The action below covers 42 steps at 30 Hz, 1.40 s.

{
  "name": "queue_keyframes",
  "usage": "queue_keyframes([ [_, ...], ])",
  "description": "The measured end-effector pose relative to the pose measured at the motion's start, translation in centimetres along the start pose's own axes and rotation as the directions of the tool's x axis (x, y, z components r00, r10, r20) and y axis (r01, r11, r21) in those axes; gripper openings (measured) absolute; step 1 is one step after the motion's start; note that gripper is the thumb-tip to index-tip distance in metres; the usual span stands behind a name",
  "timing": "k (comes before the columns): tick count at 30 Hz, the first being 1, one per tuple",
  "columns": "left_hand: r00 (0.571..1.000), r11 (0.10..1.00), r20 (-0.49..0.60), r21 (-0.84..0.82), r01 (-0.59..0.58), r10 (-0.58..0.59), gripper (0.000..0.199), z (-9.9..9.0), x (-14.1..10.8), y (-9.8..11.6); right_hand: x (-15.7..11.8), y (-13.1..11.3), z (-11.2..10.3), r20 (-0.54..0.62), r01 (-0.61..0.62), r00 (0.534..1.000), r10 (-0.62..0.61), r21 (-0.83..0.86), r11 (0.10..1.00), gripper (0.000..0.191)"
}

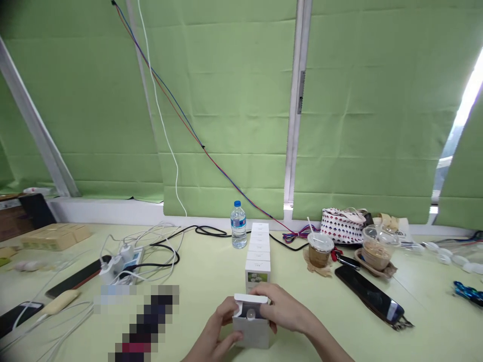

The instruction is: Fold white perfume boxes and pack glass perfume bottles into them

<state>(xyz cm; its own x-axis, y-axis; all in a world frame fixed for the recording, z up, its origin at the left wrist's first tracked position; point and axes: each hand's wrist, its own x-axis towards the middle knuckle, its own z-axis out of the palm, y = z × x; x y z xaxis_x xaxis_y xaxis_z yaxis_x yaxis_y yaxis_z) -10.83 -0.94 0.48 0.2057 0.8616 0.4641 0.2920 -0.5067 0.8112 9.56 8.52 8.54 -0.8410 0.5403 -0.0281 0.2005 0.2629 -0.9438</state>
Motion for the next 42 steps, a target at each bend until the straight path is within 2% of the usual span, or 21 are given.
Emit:
queue_keyframes([
  [2, 0.999, 0.998, 0.036, 0.067, 0.017, -0.019, 0.048, -0.3, 0.0, 0.3, -0.1, -0.1, -0.3, 0.017, -0.031, 0.999, 0.03, 0.08, 0.996, 0.035],
  [5, 0.996, 0.992, 0.058, 0.113, 0.055, -0.062, 0.042, -0.5, 0.0, 0.4, -0.1, 0.2, -1.0, 0.051, -0.074, 0.996, 0.066, 0.156, 0.985, 0.046],
  [7, 0.997, 0.995, -0.001, 0.051, 0.082, -0.082, 0.039, -0.4, 0.0, 0.3, 0.0, 0.7, -1.4, 0.098, -0.098, 0.992, 0.082, 0.17, 0.981, 0.047],
  [11, 0.983, 0.99, -0.138, -0.1, 0.104, -0.118, 0.035, 0.3, 0.1, 0.1, 0.2, 1.8, -2.1, 0.228, -0.081, 0.973, 0.037, 0.184, 0.98, 0.034],
  [14, 0.97, 0.971, -0.178, -0.205, 0.126, -0.163, 0.031, 1.1, 0.6, 0.5, 0.4, 2.5, -2.4, 0.311, -0.088, 0.95, 0.014, 0.223, 0.971, 0.042],
  [19, 0.924, 0.911, -0.259, -0.376, 0.171, -0.28, 0.036, 2.3, 1.6, 0.6, 0.7, 2.9, -2.8, 0.333, -0.051, 0.942, -0.044, 0.27, 0.961, 0.048],
  [23, 0.904, 0.834, -0.267, -0.531, 0.15, -0.333, 0.038, 3.0, 1.9, -0.1, 0.5, 2.9, -3.0, 0.356, -0.08, 0.934, -0.026, 0.28, 0.957, 0.052],
  [30, 0.879, 0.82, -0.298, -0.549, 0.163, -0.374, 0.031, 3.1, 1.7, -0.3, 0.5, 2.6, -3.4, 0.457, -0.129, 0.888, -0.041, 0.336, 0.933, 0.055],
  [37, 0.872, 0.828, -0.335, -0.546, 0.13, -0.357, 0.036, 3.2, 1.9, -0.5, 0.9, 3.3, -3.7, 0.469, -0.171, 0.881, -0.056, 0.428, 0.887, 0.072],
  [39, 0.872, 0.824, -0.328, -0.551, 0.135, -0.363, 0.036, 3.3, 1.8, -0.6, 1.1, 3.6, -3.5, 0.431, -0.159, 0.901, -0.041, 0.417, 0.895, 0.072],
  [42, 0.874, 0.814, -0.316, -0.563, 0.141, -0.37, 0.036, 3.4, 1.7, -0.5, 1.7, 3.8, -2.7, 0.281, -0.124, 0.959, 0.029, 0.328, 0.937, 0.057],
])
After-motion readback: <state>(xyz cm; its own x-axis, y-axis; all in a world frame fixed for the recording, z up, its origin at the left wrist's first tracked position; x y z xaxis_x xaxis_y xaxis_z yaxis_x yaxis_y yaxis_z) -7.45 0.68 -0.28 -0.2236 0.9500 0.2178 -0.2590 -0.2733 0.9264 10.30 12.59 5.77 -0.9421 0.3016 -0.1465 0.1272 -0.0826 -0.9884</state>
